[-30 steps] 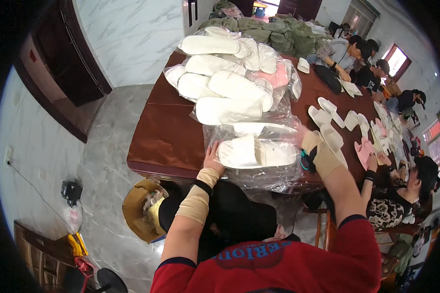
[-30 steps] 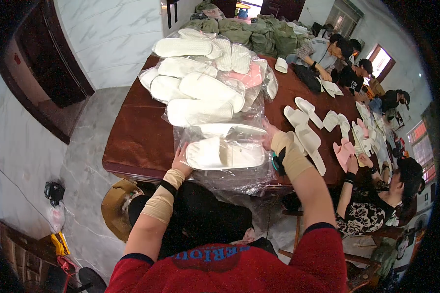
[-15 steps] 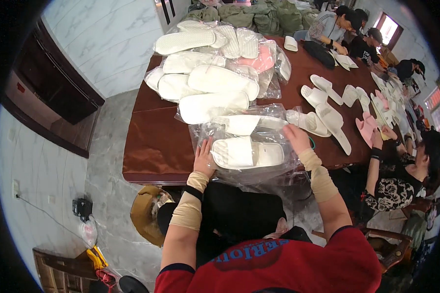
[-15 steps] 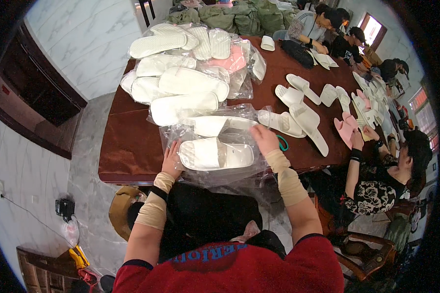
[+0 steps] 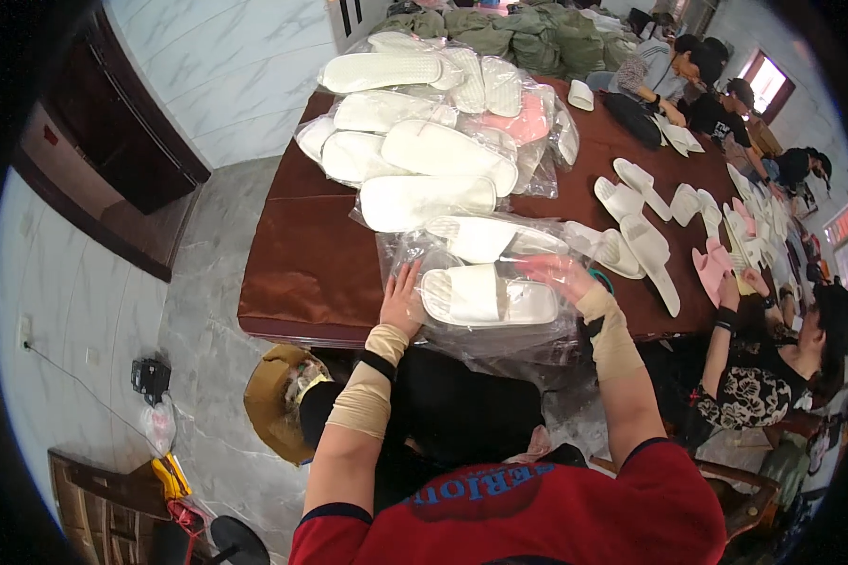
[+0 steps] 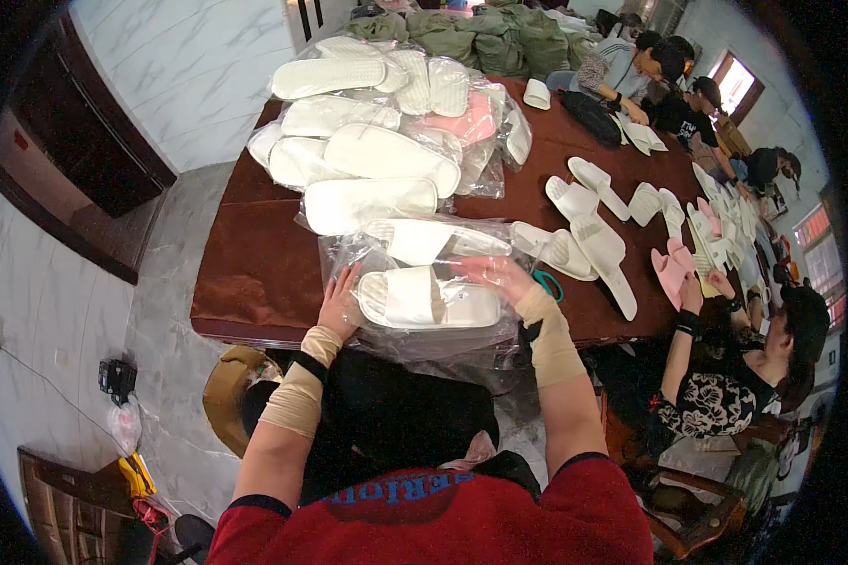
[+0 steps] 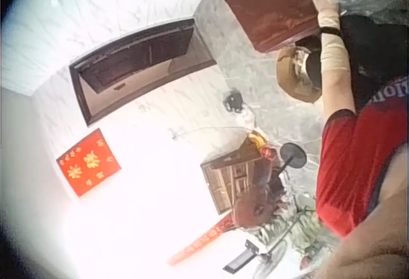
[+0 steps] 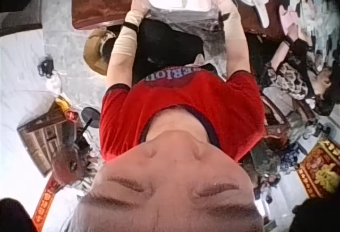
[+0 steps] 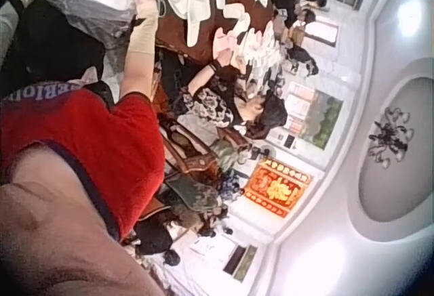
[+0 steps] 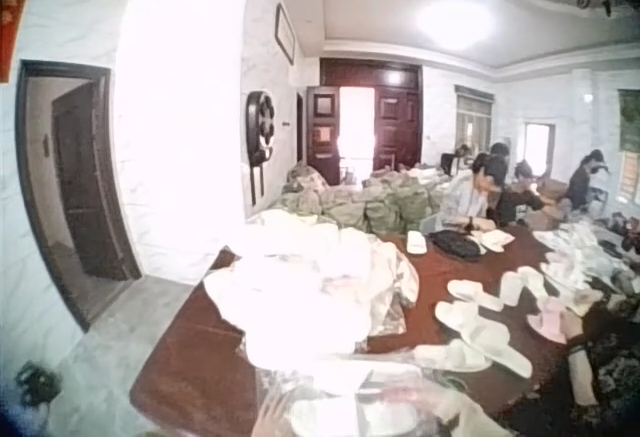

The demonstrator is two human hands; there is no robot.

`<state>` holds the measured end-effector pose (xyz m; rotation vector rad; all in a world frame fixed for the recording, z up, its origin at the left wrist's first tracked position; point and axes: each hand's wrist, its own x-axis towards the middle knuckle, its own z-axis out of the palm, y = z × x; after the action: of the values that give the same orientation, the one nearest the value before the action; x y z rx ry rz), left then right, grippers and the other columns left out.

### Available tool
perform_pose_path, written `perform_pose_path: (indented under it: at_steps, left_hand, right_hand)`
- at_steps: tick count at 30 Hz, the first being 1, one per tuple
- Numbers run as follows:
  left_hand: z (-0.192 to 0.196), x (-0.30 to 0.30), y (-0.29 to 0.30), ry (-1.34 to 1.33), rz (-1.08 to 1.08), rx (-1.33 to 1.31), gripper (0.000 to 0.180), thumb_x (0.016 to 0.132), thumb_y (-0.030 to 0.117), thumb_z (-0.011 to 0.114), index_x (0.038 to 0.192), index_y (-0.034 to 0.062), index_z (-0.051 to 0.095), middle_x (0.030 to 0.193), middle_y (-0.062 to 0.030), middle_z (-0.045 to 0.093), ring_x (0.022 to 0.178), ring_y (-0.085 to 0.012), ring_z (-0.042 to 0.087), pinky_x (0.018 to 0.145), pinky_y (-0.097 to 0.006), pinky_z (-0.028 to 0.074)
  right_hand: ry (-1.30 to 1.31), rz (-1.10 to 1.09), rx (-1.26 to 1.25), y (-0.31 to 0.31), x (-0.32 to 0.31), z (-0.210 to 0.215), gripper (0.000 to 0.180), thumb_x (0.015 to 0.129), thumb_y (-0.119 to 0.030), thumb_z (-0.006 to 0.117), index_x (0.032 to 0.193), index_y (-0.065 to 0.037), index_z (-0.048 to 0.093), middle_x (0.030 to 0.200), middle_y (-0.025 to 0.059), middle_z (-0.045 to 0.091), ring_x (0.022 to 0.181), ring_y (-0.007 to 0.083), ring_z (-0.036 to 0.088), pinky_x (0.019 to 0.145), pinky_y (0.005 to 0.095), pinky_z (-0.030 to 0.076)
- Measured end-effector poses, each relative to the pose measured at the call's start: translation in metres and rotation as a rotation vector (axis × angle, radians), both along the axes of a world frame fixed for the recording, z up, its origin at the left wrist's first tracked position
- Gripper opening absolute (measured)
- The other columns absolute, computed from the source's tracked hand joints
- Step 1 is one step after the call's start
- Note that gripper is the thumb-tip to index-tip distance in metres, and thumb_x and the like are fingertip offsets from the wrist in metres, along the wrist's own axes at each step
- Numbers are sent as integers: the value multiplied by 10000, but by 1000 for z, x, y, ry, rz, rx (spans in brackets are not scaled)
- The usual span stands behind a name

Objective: Packing slippers into plastic bags and organizing them on a table.

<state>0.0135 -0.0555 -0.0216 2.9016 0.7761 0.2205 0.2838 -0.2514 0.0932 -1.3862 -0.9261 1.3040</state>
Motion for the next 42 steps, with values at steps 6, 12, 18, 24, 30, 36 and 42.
perform_pose_path:
  at_steps: [6, 12, 18, 24, 30, 36, 42]
  left_hand:
    - [-2, -10, 0, -135, -16, -16, 472, 834, 246, 463, 1282, 104, 500, 1510, -80, 193, 1391, -286, 176, 1105, -480, 198]
    - [10, 6, -10, 1, -35, -55, 626, 780, 283, 581, 1357, 113, 409, 1511, -86, 189, 1400, -274, 153, 1116, -470, 166]
    - [10, -8, -1, -366, 16, -381, 695, 757, 225, 658, 1374, 103, 363, 1504, -126, 188, 1387, -293, 181, 1106, -490, 171]
    - [30, -1, 21, -950, 324, -757, 259, 907, 48, 502, 1157, -14, 533, 1094, -124, 604, 978, -263, 604, 865, -303, 471]
    - [77, 1, 4, -941, 112, -361, 298, 910, 60, 482, 1201, 12, 526, 1209, -150, 532, 1141, -272, 514, 960, -325, 403]
    - [23, -17, 4, -271, 125, -138, 562, 918, 247, 485, 1434, 178, 271, 1485, -103, 255, 1368, -302, 231, 1091, -457, 225]
    - [16, -2, -2, -170, 85, -29, 519, 915, 282, 489, 1408, 238, 333, 1485, -84, 260, 1370, -304, 226, 1088, -474, 221]
  right_hand:
    - [-1085, 252, 354, 62, -20, -56, 536, 723, -224, 695, 1217, -69, 557, 1278, 164, 511, 1250, 354, 388, 1069, 405, 295]
    - [-728, -152, 44, 78, -11, -74, 354, 777, -138, 626, 1129, -100, 633, 1052, 133, 657, 1008, 256, 597, 916, 352, 436]
    - [413, -166, -283, 61, -48, 26, 242, 878, -112, 492, 1073, -61, 627, 971, 89, 672, 883, 238, 619, 806, 322, 486]
    - [-836, 112, 198, 60, -3, -96, 250, 931, -83, 405, 1066, -64, 614, 917, 164, 651, 875, 267, 602, 790, 348, 471]
    - [-1003, -123, 129, 59, -12, -78, 216, 890, -77, 446, 1011, -41, 621, 913, 205, 638, 878, 306, 610, 771, 362, 464]
    - [-947, -12, 32, 70, -25, -65, 343, 760, -106, 562, 1099, -68, 597, 919, 217, 632, 824, 335, 621, 724, 395, 483]
    - [-1377, -113, -38, 14, 67, -71, 350, 772, -144, 581, 1114, -72, 581, 985, 191, 635, 888, 362, 611, 785, 393, 487]
